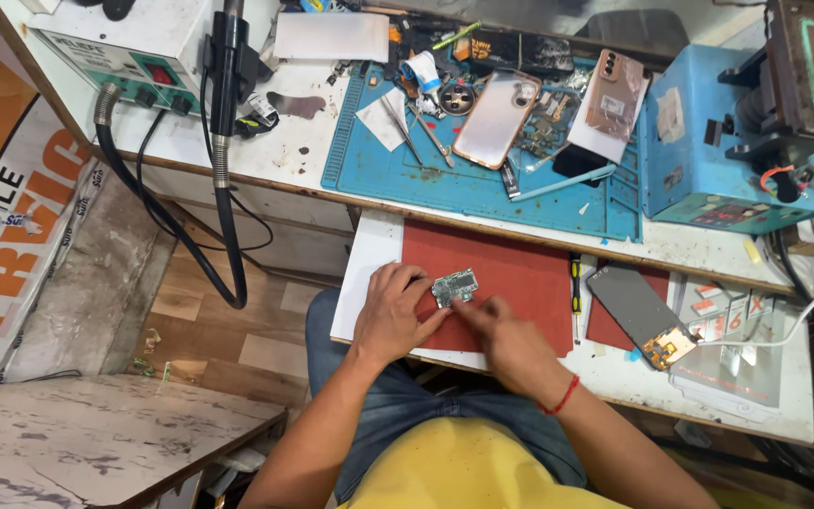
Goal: The person uses a metal tool to scrape and clean a small circuit board on a red mat. They then use a hot air gun to apply heat to the board while holding it steady with the other hand.
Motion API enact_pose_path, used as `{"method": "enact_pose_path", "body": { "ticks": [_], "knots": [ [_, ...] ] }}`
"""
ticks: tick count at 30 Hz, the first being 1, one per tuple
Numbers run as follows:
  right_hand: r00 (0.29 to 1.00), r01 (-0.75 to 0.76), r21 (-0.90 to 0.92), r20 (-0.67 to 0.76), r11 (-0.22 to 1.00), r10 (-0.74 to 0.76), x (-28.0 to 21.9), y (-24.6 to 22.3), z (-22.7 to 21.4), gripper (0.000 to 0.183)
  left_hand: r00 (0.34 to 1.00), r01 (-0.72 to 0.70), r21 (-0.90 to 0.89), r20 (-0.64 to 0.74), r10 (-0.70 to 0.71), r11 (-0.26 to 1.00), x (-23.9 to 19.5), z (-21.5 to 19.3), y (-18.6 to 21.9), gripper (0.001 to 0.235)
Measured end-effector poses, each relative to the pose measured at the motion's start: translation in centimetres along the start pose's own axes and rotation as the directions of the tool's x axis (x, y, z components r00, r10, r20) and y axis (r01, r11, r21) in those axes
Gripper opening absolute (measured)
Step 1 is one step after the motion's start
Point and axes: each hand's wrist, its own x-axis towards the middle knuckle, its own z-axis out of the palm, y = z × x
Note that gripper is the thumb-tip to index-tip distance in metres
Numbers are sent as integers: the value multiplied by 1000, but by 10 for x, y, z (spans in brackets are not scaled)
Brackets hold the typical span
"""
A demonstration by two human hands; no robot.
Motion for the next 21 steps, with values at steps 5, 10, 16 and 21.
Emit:
{"method": "enact_pose_path", "body": {
  "ticks": [5, 10, 16, 21],
  "knots": [
    [984, -177, -134, -28, 975, 175, 0, 4, -1, 67, 1000, 18, -19, 9, -18, 1000, 0, 2, 0, 46],
    [989, -132, -149, 52, 980, 141, -1, -3, -7, 65, 1000, 17, -3, 15, -17, 1000, 1, 1, 0, 45],
    [999, -46, -56, 7, 997, 47, -1, -2, -5, 69, 999, 39, 0, 36, -39, 999, -1, 2, -1, 46],
    [1000, 11, -75, 21, 997, -9, -2, 2, -7, 64, 999, 39, -9, 27, -39, 999, 2, 2, 3, 44]
  ]
}}
